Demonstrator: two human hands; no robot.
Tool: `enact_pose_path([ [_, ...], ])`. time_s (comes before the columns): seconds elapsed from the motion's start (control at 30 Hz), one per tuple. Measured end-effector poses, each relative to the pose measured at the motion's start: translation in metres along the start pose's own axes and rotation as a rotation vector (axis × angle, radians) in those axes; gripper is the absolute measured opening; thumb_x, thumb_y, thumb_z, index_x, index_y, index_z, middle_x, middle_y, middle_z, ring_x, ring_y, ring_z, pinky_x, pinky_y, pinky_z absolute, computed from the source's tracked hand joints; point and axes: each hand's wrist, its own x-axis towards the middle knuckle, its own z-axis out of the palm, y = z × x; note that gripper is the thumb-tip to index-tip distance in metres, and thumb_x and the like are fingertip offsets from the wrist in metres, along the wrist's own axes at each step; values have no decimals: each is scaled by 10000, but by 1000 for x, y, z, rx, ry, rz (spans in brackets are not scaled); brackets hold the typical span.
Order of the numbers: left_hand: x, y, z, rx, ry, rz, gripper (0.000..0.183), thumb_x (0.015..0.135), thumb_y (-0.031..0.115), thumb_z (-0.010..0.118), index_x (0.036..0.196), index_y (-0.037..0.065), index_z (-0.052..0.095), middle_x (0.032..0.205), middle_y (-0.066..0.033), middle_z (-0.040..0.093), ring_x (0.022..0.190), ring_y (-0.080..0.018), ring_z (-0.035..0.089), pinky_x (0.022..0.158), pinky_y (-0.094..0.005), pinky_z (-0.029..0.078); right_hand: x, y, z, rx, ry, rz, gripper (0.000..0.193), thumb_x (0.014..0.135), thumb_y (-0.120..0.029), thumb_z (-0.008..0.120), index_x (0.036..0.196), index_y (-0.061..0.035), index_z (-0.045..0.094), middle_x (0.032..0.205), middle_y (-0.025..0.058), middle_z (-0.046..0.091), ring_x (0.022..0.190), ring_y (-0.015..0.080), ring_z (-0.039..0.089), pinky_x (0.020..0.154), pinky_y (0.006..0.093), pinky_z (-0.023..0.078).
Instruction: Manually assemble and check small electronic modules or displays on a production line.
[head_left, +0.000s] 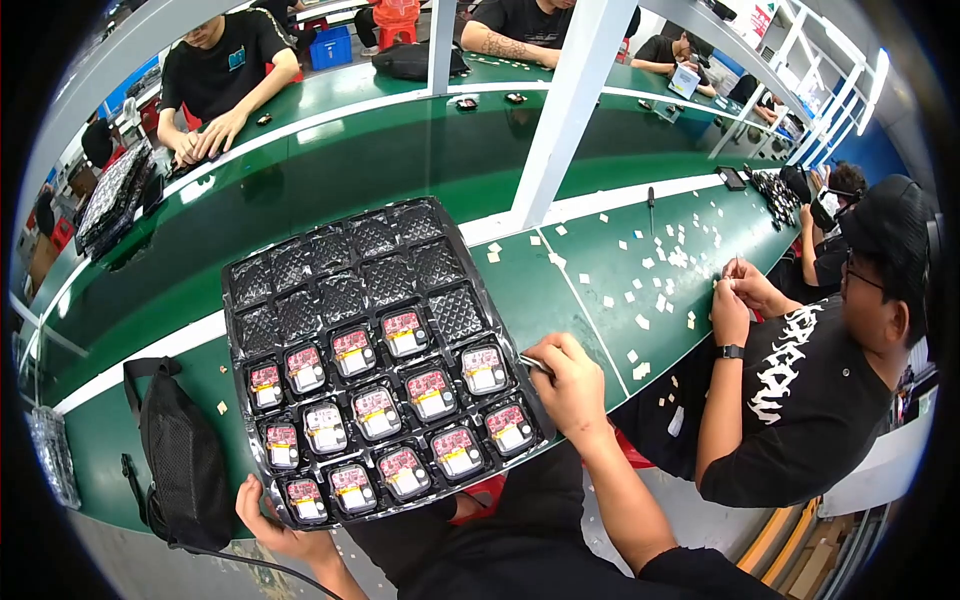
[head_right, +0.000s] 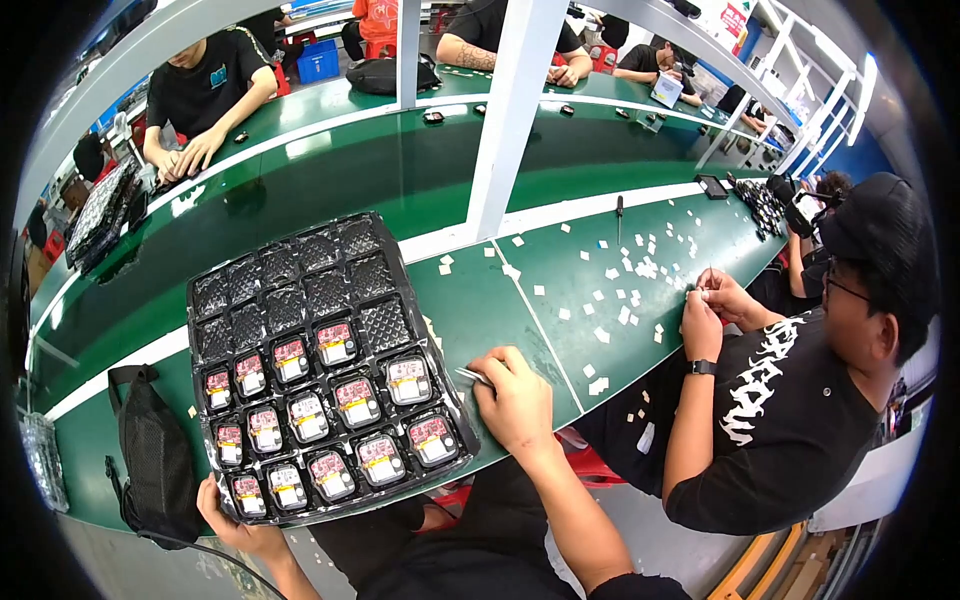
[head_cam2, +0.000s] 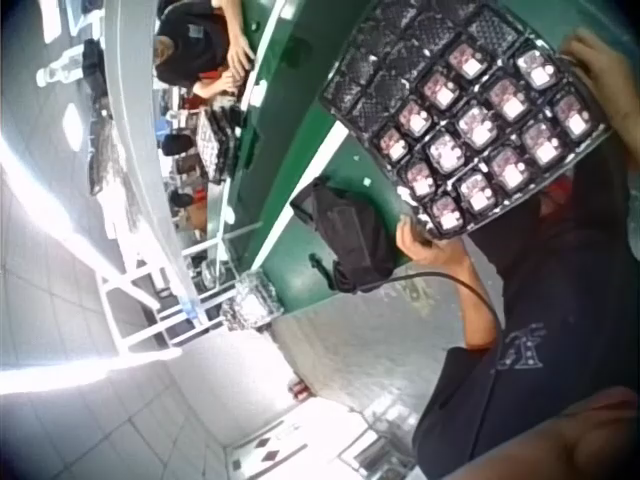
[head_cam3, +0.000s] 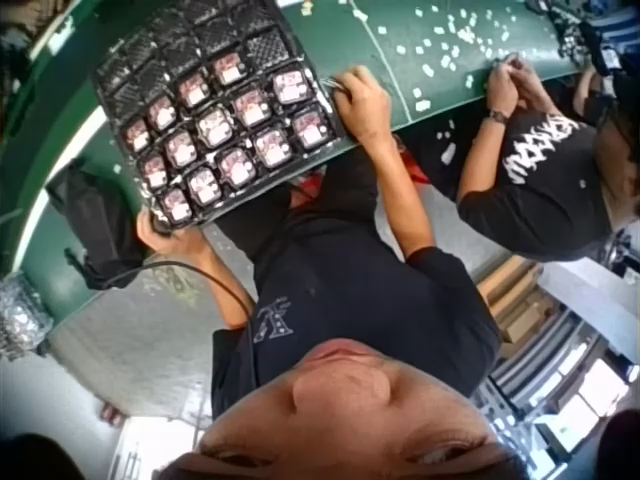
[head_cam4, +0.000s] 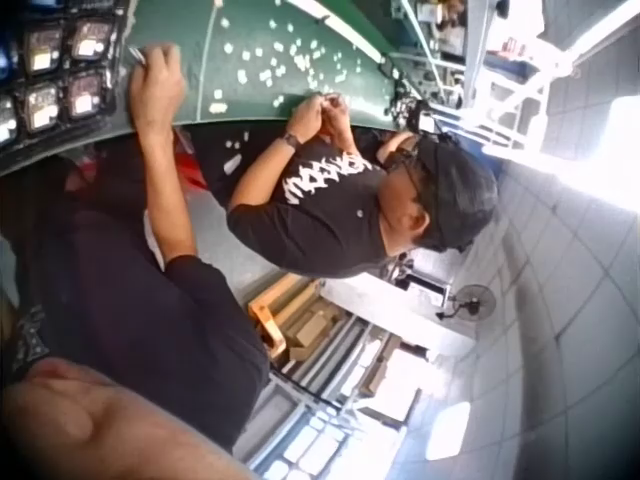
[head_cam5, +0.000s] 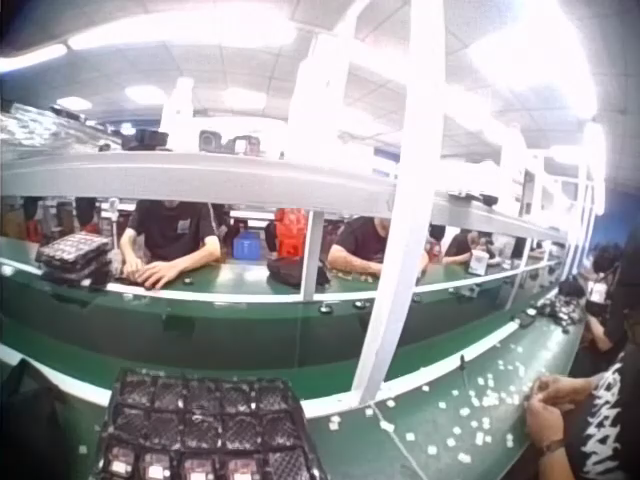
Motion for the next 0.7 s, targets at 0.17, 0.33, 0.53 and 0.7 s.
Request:
enact_pose_path([
  [0.17,-1,-6,-3,7,3,-22,351,905,24,606,1250,-38,577,1263,-161,595,1198,-306,593,1041,-424,478,-2,0,-1,-19,9,-27,168,831,-42,693,981,-109,729,1021,59,667,825,311,710,712,420,575],
  [0.33,0,-6,-1,63,-9,29,399,867,26,650,1255,-36,580,1255,-161,598,1187,-316,600,1037,-427,478,-2,2,1,-36,-4,-30,166,830,-45,690,981,-103,729,1029,64,667,816,316,710,708,424,574],
  [0.53,2,1,0,12,15,-3,395,888,81,686,1249,-46,588,1245,-155,603,1160,-304,600,1040,-419,475,0,-1,-3,4,14,-25,173,829,-45,683,985,-103,732,1035,66,668,829,316,709,719,422,573],
  [0.7,5,5,4,-5,7,35,414,897,112,736,1243,-56,584,1226,-149,609,1136,-292,593,1035,-400,460,-1,-1,-3,-12,11,-19,177,834,-45,676,989,-111,731,1030,62,666,834,315,709,718,430,570],
])
